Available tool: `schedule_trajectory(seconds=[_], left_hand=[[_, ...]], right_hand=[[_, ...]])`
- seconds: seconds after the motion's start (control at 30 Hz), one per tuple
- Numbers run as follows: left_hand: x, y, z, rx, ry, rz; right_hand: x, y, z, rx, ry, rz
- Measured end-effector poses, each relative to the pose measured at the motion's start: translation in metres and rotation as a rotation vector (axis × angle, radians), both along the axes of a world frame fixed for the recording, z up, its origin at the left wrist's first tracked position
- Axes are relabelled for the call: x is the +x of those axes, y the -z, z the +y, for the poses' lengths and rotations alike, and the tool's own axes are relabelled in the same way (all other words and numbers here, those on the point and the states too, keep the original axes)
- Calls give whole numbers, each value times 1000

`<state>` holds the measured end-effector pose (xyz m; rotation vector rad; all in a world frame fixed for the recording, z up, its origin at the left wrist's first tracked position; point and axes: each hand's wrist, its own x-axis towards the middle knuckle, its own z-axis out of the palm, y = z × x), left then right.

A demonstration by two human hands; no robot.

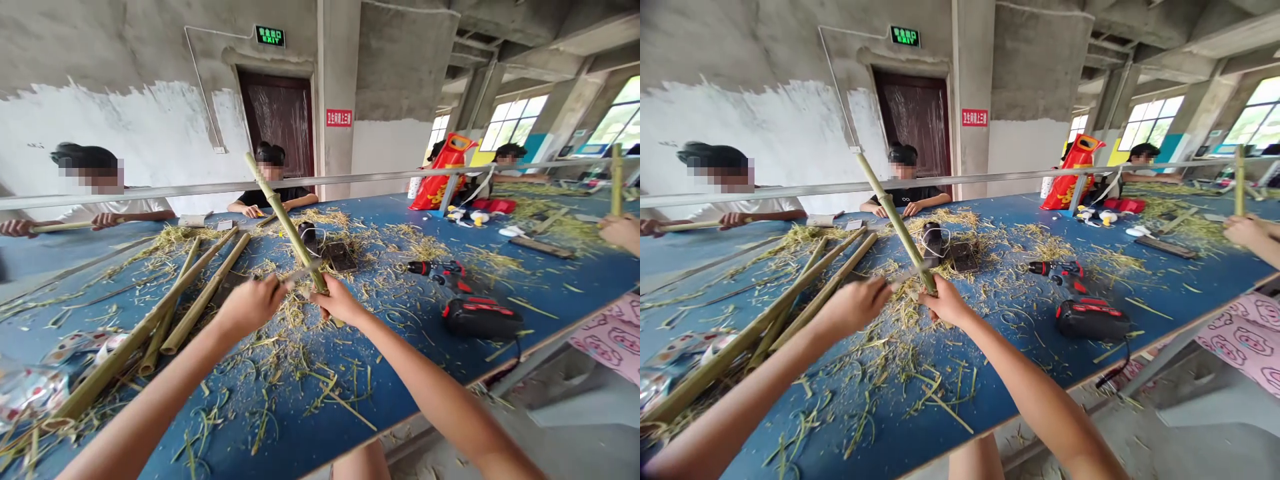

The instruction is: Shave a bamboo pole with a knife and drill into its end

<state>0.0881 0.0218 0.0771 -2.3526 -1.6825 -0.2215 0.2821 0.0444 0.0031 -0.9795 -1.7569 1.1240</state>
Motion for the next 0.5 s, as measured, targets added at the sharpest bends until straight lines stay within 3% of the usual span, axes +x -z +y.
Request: schedule_trajectory(seconds=[0.13, 0.27, 0.33, 0.4, 0.47, 0.5], left_hand=[[11, 34, -15, -12, 75, 106], [14, 41, -14, 19, 19, 153], [11, 37, -7, 19, -9, 155], [-5, 25, 7, 36, -126, 131], [-36, 4, 25, 92, -379, 84], [-55, -8, 32, 118, -405, 90]], right_hand=[[2, 2, 0, 86, 55, -95], [-1, 3, 1, 151, 108, -195], [-1, 4, -1, 162, 130, -218], [-3, 8, -7, 131, 99, -243], [-6, 13, -14, 96, 0, -305], [-9, 16, -18, 95, -47, -343]])
